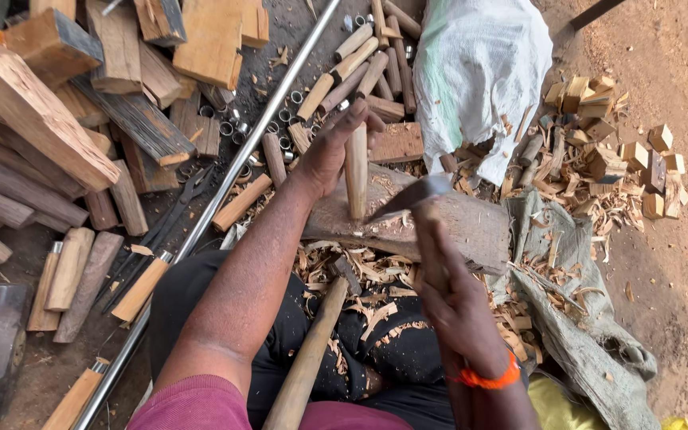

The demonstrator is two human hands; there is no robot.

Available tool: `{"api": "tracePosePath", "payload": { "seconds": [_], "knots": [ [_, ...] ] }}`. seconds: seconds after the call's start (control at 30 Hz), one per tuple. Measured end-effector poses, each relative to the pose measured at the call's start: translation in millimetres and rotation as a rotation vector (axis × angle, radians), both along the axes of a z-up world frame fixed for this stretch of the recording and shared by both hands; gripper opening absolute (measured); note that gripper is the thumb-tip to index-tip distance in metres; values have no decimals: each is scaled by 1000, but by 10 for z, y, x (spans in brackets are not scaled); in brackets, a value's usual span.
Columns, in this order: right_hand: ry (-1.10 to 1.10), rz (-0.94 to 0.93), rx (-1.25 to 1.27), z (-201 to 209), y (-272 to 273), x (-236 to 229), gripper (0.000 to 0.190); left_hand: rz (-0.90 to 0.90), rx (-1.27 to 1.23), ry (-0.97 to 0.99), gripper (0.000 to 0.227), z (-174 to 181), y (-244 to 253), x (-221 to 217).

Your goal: The person sits on the ground and uses a hammer and chisel to carve a small wooden dowel, shaping it by hand while surrounded by wood scraps and tools.

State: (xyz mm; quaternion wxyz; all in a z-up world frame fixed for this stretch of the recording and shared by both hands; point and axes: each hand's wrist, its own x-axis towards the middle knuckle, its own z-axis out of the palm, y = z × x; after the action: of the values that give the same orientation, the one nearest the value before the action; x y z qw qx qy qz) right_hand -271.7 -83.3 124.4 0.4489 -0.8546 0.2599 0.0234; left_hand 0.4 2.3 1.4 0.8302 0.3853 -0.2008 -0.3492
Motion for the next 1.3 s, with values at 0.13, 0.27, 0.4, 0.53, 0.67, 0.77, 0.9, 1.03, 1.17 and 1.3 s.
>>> {"api": "tracePosePath", "payload": {
  "seconds": [0.13, 0.27, 0.4, 0.53, 0.67, 0.77, 0.9, 1.03, 1.17, 1.3],
  "knots": [
    [-40, -59, -227, -18, -354, -391, 91, -37, 61, -18, 70, 167, 66, 1],
    [-50, -96, -293, -281, -541, -600, 100, 177, 339, -337, 75, 299, -7, -116],
    [118, -278, -86, -439, -589, -646, 100, 306, 468, -380, 73, 344, -26, -303],
    [-97, -72, -318, -390, -588, -637, 101, 405, 643, -549, 76, 461, 36, -546],
    [-27, -124, -282, -439, -587, -658, 99, 454, 826, -701, 74, 582, 179, -810],
    [-198, -56, -297, -507, -627, -690, 101, 406, 1011, -747, 72, 601, 378, -1004],
    [-139, -77, -323, -479, -632, -664, 100, 363, 1081, -789, 63, 493, 785, -1273],
    [47, -147, -275, -425, -547, -671, 100, 92, 1344, -765, 47, 268, 941, -1545],
    [-105, -90, -365, -464, -557, -707, 98, -24, 544, 155, 46, 108, 984, -1753],
    [-134, -73, -426, -528, -570, -734, 99, -169, -43, 331, 55, 176, 1124, -2016]
  ]
}}
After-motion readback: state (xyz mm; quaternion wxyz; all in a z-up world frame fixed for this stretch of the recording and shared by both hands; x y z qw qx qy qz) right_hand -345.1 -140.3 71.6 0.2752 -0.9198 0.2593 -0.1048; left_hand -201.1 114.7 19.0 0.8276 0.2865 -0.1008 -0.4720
